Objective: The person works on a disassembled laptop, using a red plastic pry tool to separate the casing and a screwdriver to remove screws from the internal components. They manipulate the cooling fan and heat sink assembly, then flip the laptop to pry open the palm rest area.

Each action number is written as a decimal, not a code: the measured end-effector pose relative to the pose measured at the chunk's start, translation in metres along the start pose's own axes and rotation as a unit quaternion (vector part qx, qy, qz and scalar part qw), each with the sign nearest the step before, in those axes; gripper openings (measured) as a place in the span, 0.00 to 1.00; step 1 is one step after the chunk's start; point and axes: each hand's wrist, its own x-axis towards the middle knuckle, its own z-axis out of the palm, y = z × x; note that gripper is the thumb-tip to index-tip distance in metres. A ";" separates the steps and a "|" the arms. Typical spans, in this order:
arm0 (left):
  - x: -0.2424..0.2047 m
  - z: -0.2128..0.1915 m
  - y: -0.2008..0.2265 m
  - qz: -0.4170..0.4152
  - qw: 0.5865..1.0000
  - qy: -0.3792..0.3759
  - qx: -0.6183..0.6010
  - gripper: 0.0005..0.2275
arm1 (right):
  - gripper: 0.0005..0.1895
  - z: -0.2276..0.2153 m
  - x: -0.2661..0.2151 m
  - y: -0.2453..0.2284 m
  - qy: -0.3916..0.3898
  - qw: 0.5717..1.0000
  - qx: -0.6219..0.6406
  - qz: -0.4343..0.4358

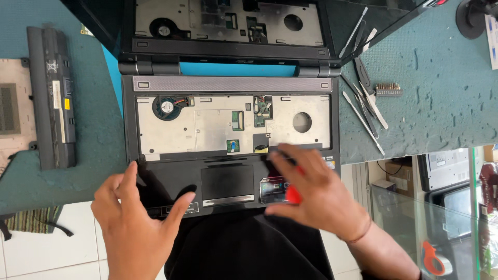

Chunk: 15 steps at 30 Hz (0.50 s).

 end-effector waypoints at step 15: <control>0.032 0.022 0.021 0.352 0.910 -0.212 0.048 0.42 | 0.64 0.009 0.015 -0.003 -0.125 0.986 -0.101 -0.037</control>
